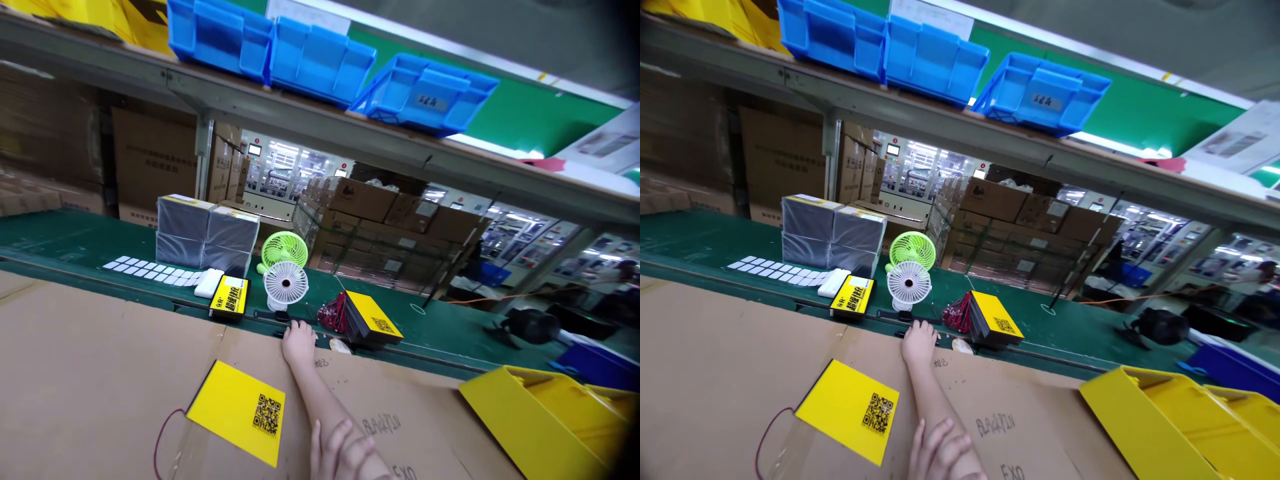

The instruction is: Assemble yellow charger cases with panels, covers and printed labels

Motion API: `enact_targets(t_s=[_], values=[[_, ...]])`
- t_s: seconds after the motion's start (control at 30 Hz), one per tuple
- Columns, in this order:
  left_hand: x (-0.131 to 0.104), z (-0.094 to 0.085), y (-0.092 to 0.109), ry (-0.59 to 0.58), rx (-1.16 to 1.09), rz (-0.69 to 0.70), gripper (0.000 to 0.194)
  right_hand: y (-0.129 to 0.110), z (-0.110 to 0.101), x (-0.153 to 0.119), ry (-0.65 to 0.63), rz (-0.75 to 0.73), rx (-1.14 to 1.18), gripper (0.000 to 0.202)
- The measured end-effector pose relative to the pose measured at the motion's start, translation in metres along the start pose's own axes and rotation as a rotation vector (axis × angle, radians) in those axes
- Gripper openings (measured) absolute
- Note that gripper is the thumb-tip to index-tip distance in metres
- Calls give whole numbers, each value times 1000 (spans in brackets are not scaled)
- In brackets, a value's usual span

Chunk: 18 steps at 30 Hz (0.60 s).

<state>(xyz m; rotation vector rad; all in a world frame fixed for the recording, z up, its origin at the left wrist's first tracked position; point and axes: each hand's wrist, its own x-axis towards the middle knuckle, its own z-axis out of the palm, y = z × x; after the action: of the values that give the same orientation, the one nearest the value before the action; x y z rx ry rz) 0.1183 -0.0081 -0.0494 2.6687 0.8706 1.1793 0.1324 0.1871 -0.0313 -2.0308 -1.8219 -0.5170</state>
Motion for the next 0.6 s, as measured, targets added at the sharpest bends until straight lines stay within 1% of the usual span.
enact_targets(t_s=[0.1,0.17,0.27,0.37,0.43,0.6], values=[[6,6,3,102,43,28,19,-1,-4,-1,32,-23,-6,23],[7,8,2,163,65,71,19,-2,-8,-2,57,-43,-11,28],[6,8,-1,238,92,151,19,-3,-15,-5,95,-73,-26,35],[3,4,-2,289,123,218,20,-2,-22,-6,123,-122,-50,42],[0,0,-2,311,149,251,24,0,-27,-7,131,-188,-65,47],[-4,-13,5,344,216,296,40,7,-40,-11,124,-411,-100,55]])
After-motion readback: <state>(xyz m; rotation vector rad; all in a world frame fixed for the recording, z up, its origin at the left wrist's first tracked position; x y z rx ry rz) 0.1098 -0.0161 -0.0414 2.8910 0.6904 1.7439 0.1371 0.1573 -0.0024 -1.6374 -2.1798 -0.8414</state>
